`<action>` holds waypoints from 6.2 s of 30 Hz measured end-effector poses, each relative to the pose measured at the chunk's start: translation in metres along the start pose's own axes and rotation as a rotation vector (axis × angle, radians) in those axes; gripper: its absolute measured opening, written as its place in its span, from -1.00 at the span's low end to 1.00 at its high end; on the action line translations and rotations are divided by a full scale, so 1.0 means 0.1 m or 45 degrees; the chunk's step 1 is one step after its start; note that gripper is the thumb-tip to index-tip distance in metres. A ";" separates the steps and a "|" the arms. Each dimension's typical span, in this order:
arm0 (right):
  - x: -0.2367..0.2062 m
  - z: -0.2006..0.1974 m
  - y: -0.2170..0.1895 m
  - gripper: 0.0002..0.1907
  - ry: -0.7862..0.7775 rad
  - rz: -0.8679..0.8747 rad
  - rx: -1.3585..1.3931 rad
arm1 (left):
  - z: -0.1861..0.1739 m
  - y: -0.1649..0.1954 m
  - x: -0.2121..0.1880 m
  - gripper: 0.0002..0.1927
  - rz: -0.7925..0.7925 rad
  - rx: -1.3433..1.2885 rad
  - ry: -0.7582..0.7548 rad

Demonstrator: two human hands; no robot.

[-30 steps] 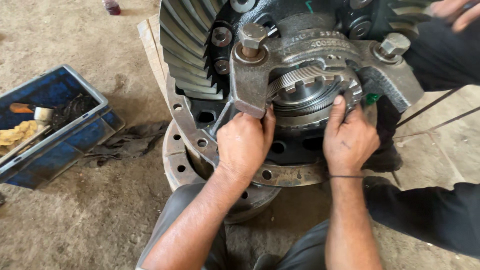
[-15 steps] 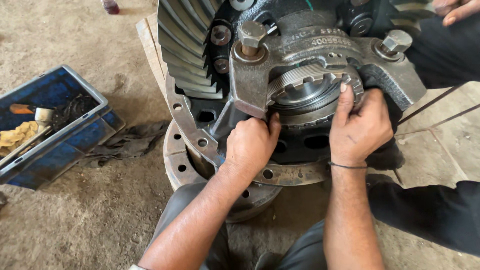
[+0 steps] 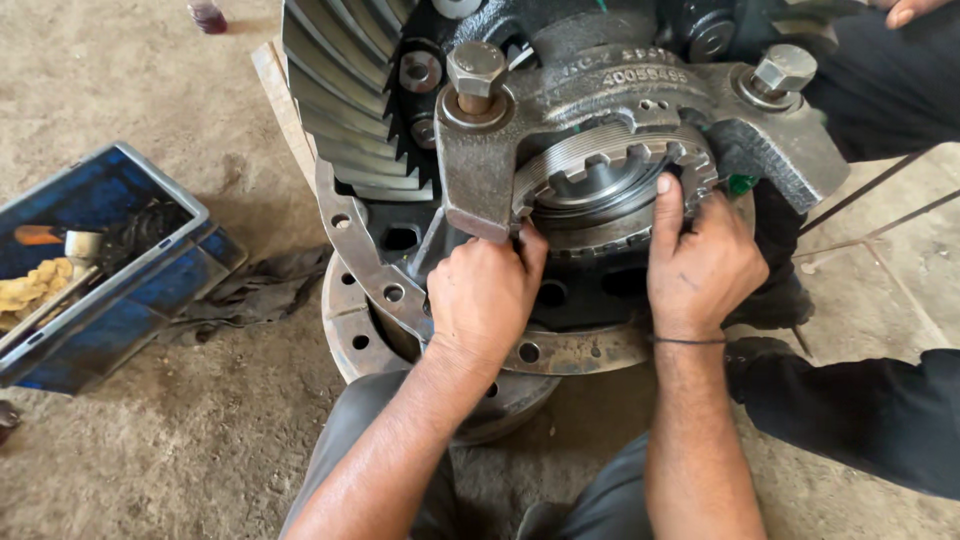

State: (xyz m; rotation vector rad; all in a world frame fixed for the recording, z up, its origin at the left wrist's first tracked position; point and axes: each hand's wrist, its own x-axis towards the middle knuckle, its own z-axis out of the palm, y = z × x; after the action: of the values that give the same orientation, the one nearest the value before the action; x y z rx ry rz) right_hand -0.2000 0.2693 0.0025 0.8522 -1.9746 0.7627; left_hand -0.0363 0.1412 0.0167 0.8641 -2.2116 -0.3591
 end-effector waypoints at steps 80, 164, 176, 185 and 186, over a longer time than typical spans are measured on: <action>0.88 -0.01 0.83 -0.43 -0.011 0.061 2.122 | -0.17 -0.73 0.87 -0.12 0.456 -1.479 -0.587; 0.71 0.16 -0.82 -0.27 -0.209 0.453 1.968 | 0.14 -1.06 0.65 -0.05 0.598 -1.172 -0.334; 0.27 -0.47 -0.21 -0.31 0.014 0.142 0.864 | 0.01 -1.04 0.63 -0.23 0.581 -1.336 -0.217; 0.80 -0.61 1.08 -0.62 0.471 0.123 1.301 | -0.13 -0.72 0.65 -0.05 0.508 -1.210 -0.206; 0.74 -0.54 1.07 -0.61 0.549 0.205 1.425 | -0.11 -0.71 0.65 -0.12 0.452 -1.241 -0.288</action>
State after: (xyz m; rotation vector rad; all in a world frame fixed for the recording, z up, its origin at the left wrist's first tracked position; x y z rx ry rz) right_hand -0.2917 0.3521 0.0710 1.0010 -1.1367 2.0272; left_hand -0.0275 0.0449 0.0244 -0.0989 -1.9524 -1.2511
